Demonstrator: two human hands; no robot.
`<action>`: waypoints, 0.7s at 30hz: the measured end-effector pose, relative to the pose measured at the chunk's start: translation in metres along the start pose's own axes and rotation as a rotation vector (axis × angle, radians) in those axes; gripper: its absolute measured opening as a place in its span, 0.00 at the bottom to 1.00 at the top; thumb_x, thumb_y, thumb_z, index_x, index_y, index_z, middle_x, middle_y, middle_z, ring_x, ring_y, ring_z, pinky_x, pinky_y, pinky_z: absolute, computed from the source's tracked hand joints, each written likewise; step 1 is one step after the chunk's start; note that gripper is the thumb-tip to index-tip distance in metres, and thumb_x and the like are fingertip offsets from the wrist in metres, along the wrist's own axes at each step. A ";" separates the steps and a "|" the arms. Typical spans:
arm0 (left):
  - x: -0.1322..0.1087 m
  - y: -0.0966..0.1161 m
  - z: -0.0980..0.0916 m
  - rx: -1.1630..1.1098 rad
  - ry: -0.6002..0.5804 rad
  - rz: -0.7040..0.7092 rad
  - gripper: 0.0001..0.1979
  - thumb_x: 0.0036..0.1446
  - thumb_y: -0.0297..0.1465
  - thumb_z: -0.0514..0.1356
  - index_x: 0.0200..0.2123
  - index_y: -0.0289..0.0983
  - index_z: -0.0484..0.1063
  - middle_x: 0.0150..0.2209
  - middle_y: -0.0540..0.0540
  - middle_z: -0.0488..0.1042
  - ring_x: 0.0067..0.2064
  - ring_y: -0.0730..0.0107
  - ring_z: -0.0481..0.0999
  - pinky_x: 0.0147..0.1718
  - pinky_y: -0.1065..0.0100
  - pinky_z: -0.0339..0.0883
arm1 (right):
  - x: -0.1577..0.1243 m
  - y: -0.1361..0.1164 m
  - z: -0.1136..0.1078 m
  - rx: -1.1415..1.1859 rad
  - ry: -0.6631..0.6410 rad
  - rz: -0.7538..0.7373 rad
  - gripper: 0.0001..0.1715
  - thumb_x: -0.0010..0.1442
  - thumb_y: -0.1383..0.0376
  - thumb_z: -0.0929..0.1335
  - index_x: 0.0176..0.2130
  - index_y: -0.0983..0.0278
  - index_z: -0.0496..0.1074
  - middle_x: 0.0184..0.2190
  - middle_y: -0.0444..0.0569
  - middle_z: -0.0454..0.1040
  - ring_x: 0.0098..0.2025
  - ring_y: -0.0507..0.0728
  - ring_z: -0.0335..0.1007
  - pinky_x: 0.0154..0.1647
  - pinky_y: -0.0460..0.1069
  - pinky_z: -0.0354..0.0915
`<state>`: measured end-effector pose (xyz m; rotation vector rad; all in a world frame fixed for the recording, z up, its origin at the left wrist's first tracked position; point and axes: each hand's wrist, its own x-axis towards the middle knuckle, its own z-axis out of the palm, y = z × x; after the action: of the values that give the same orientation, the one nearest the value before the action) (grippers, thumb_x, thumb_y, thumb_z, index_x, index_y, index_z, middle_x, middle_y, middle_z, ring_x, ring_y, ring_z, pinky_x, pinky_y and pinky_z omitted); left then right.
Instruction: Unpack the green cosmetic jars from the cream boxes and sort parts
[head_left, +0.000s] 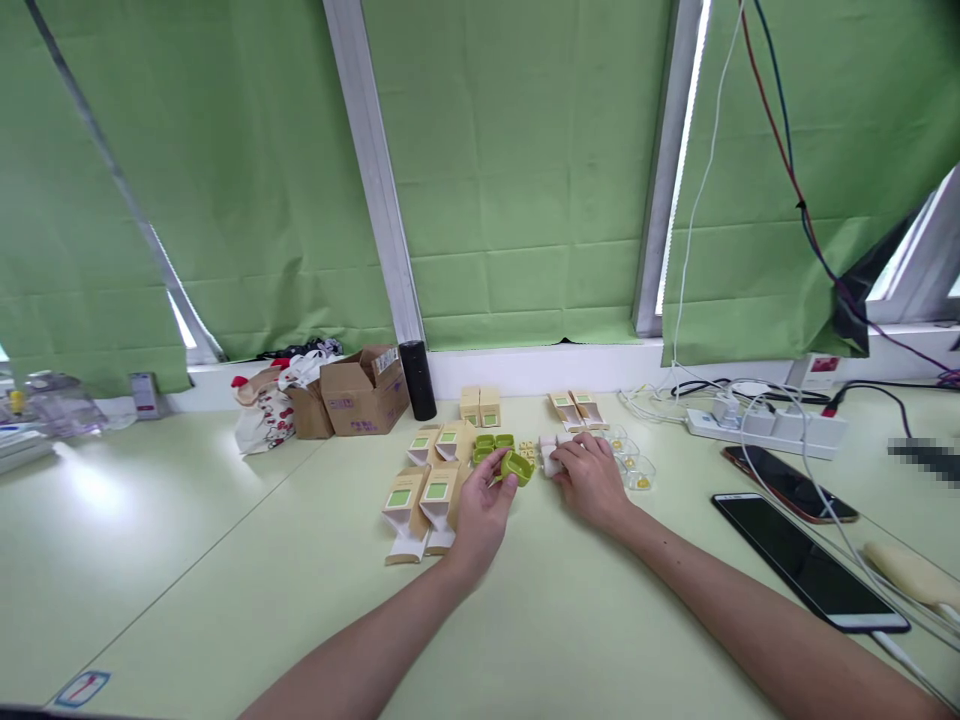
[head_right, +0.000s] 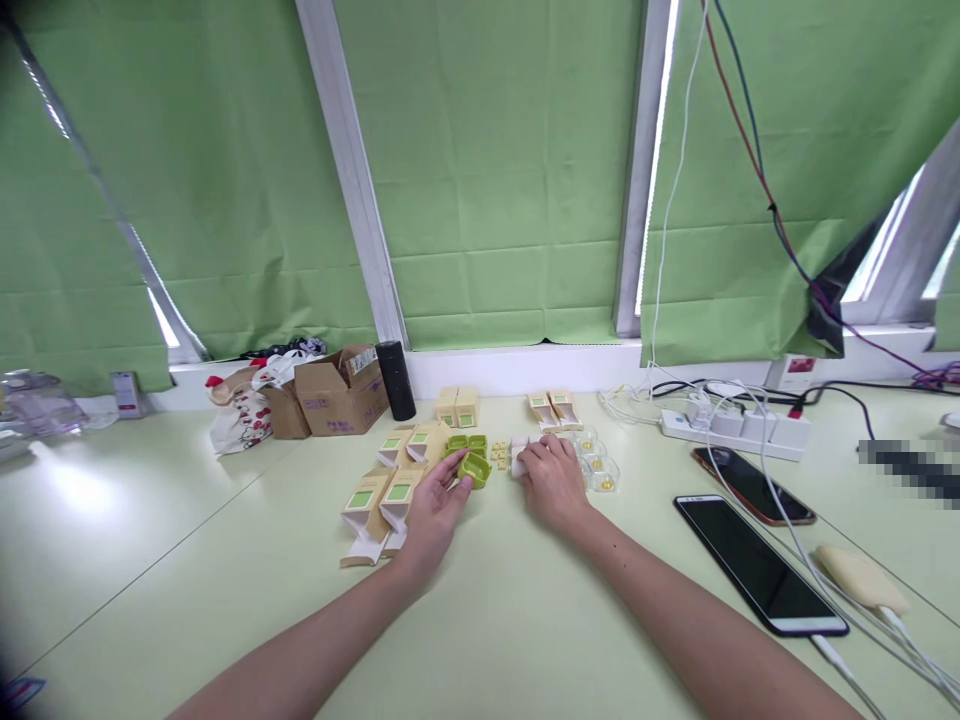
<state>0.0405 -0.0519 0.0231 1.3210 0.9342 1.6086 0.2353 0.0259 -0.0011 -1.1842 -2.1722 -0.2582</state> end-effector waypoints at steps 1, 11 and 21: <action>0.000 0.000 0.000 0.000 0.000 -0.002 0.30 0.55 0.44 0.70 0.56 0.36 0.72 0.56 0.36 0.76 0.57 0.53 0.77 0.58 0.57 0.69 | 0.000 0.000 0.000 -0.001 -0.001 -0.002 0.13 0.56 0.73 0.71 0.41 0.59 0.77 0.44 0.51 0.81 0.52 0.66 0.65 0.51 0.59 0.55; -0.001 0.001 0.000 0.017 0.005 -0.005 0.31 0.54 0.46 0.70 0.56 0.36 0.72 0.57 0.35 0.76 0.58 0.52 0.77 0.58 0.57 0.69 | -0.001 0.002 0.000 -0.030 -0.011 -0.011 0.12 0.57 0.72 0.71 0.41 0.59 0.79 0.46 0.52 0.80 0.53 0.67 0.64 0.51 0.60 0.56; -0.001 0.002 0.001 0.023 0.001 -0.003 0.31 0.54 0.47 0.70 0.55 0.36 0.71 0.56 0.35 0.76 0.57 0.52 0.77 0.58 0.56 0.70 | -0.003 0.005 -0.001 -0.079 -0.002 0.005 0.21 0.55 0.70 0.73 0.49 0.61 0.76 0.50 0.53 0.79 0.56 0.68 0.63 0.54 0.59 0.56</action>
<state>0.0416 -0.0540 0.0249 1.3335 0.9580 1.6007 0.2411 0.0265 -0.0032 -1.2337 -2.1776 -0.3432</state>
